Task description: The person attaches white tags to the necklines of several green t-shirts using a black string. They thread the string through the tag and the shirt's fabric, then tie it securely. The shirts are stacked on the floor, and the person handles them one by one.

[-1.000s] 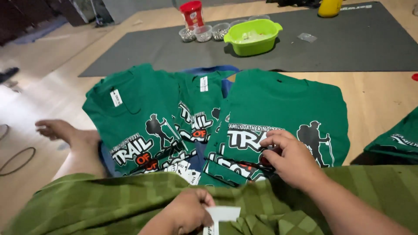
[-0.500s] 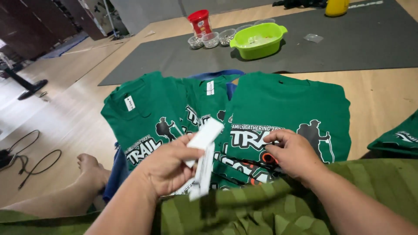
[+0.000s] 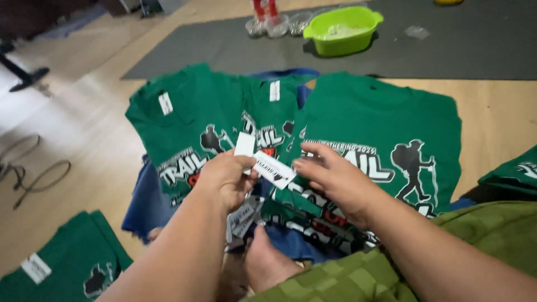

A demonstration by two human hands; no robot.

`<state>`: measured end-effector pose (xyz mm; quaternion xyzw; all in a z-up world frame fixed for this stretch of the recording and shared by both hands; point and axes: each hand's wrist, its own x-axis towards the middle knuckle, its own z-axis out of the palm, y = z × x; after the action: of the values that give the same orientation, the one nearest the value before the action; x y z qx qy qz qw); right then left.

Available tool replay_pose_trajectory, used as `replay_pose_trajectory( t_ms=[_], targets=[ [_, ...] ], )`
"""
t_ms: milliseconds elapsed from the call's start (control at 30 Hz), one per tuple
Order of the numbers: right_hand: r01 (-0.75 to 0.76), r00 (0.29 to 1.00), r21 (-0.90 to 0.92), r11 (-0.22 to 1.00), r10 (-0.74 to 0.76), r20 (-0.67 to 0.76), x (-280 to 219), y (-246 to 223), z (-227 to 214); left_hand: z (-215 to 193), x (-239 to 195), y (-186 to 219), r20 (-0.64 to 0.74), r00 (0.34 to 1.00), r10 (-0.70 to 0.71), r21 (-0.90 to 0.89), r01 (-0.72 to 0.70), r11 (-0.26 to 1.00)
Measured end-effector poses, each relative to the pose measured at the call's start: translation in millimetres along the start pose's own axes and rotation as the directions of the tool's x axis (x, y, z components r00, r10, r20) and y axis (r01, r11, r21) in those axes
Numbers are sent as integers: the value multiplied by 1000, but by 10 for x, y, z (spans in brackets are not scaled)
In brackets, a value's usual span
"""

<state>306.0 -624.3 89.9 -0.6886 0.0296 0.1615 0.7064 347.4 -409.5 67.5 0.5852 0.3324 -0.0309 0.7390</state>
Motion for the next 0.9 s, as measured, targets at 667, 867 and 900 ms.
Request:
replay_pose_trajectory(
  t_ms=[667,867,900],
  targets=[
    [-41,999,-447,894,39,-16,542,582,-503,-501,702,-276,-564,747,352,183,-303,935],
    [24,994,-418,908,24,109,298,164,-673,-331,431,-1,-461,779,425,378,-261,888],
    [24,993,-418,908,25,112,393,233,-724,-408,617,-19,-463,778,424,378,-259,889]
  ],
)
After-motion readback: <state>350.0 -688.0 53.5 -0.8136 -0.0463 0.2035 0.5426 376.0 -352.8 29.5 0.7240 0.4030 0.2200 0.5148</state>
